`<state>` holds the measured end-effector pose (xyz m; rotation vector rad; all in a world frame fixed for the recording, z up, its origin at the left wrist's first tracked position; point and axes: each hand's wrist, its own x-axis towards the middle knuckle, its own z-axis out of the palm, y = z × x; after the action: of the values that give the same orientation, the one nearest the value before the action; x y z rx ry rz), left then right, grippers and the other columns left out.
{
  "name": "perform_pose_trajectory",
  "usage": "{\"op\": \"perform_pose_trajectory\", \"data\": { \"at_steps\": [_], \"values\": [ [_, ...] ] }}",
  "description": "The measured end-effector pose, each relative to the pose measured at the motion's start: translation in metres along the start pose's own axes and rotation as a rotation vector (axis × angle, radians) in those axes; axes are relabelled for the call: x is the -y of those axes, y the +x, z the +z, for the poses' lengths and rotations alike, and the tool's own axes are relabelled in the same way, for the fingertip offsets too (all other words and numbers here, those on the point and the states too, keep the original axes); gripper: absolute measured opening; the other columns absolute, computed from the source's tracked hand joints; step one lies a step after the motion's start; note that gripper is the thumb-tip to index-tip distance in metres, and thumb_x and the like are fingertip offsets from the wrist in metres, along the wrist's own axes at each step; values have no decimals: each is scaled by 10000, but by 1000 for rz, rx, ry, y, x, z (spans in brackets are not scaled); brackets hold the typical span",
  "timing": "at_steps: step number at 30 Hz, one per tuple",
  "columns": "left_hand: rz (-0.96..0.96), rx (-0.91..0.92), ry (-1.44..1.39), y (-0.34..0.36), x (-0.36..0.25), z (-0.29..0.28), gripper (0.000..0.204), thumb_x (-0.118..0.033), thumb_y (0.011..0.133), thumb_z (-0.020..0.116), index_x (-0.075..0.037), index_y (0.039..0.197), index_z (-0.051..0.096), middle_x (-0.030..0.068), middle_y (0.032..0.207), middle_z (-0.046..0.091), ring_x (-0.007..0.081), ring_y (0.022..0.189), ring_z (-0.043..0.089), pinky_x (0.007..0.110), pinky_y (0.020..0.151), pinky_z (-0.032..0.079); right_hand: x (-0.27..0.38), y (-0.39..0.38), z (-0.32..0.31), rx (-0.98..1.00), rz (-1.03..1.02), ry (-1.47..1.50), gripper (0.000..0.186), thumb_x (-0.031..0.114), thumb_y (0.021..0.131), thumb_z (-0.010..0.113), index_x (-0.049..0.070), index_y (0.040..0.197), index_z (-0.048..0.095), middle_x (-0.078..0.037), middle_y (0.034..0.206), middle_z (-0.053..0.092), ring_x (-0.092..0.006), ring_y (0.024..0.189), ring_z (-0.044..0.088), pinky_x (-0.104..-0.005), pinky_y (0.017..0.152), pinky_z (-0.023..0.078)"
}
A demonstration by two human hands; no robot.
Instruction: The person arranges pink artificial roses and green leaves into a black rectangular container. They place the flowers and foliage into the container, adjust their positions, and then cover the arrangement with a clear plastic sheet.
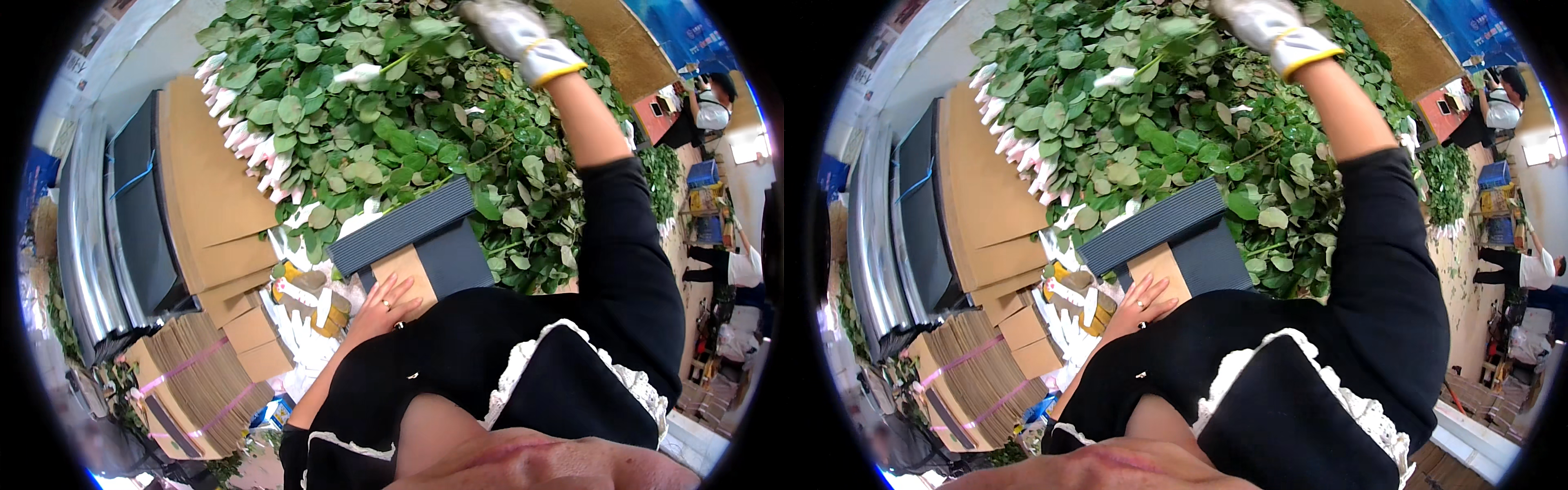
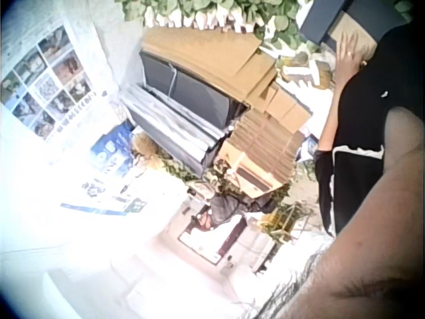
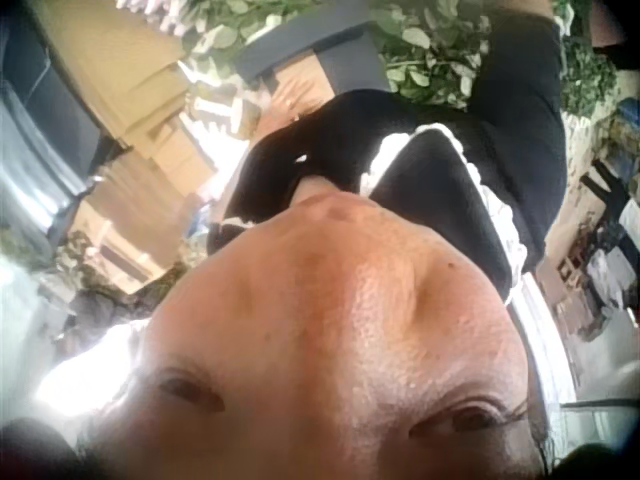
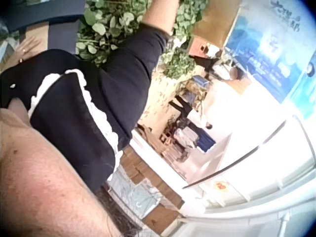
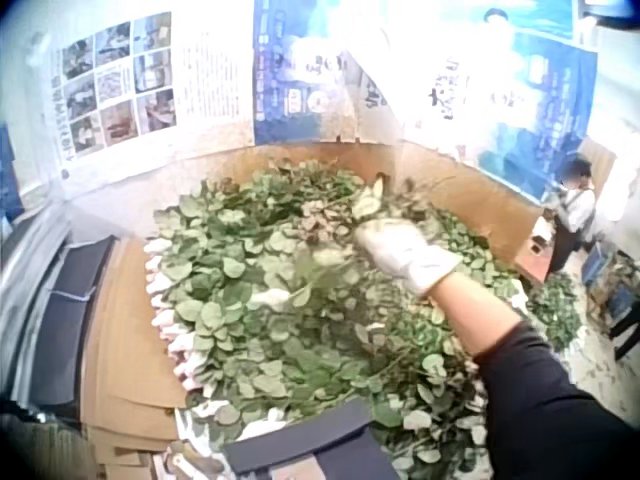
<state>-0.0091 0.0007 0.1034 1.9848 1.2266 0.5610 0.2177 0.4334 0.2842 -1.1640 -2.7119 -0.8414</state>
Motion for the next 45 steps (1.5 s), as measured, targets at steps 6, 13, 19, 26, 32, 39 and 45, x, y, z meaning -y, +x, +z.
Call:
{"op": "perform_pose_trajectory", "data": {
  "at_steps": [6, 13, 19, 26, 32, 39, 45],
  "values": [
    [5, 57, 141, 2, -12, -12, 533, -228, 802, 682, -261, 1321, 567, 33, 1519, 387, 300, 1435, 298, 525, 1147, 259, 101, -87, 27, 793, -13, 282, 307, 93, 901, 480, 123, 1177, 612, -166, 1195, 649, -312, 1058, 654, -445, 897, 528],
    [246, -128, 4, -7, 7, -2, 333, -117, 829, 613, -94, 1160, 650, 51, 1282, 621, 246, 1259, 546, 349, 1047, 455, 95, -37, 8, 835, -118, 249, 328, 183, 882, 505, 53, 1130, 676, -178, 1115, 682, -317, 1011, 671, -423, 857, 544],
    [-425, -111, -1161, -36, 32, 59, 298, -106, 889, 600, -26, 1173, 641, 64, 1265, 634, 213, 1249, 557, 316, 1037, 447, 130, 147, -11, 22, -169, 526, 246, 166, 903, 492, 50, 1082, 614, -178, 965, 680, -356, 826, 670, -446, 730, 553],
    [-507, -75, -758, -17, 11, 20, 323, -172, 914, 655, -26, 1201, 633, 67, 1246, 641, 198, 1146, 618, 301, 997, 459, 152, 185, 50, 310, 29, 475, 320, 130, 910, 498, 74, 1187, 648, -131, 1271, 625, -319, 1116, 638, -447, 895, 529],
    [-78, -247, -278, -5, -2, 9, 193, -140, 838, 684, -149, 1030, 702, -7, 1136, 683, 193, 1082, 655, 306, 913, 528, 148, 115, -26, 97, 64, 384, 267, 145, 884, 542, 84, 1100, 689, -113, 1124, 694, -264, 1050, 672, -406, 808, 553],
    [137, -232, 4, 3, -4, -7, 177, -135, 803, 685, -85, 973, 694, 53, 1118, 693, 237, 1111, 644, 335, 907, 528, 142, 95, 57, 123, 119, 492, 285, 149, 909, 459, 68, 1112, 642, -141, 1212, 622, -308, 1077, 637, -420, 898, 522],
    [66, -307, -48, 3, -19, -8, 193, -61, 766, 712, -45, 957, 699, 77, 1065, 708, 261, 1067, 667, 347, 891, 535, 137, 125, 55, 162, 85, 523, 311, 169, 937, 418, 20, 1049, 668, -206, 1131, 660, -363, 1017, 656, -452, 868, 532]
  ]
}}
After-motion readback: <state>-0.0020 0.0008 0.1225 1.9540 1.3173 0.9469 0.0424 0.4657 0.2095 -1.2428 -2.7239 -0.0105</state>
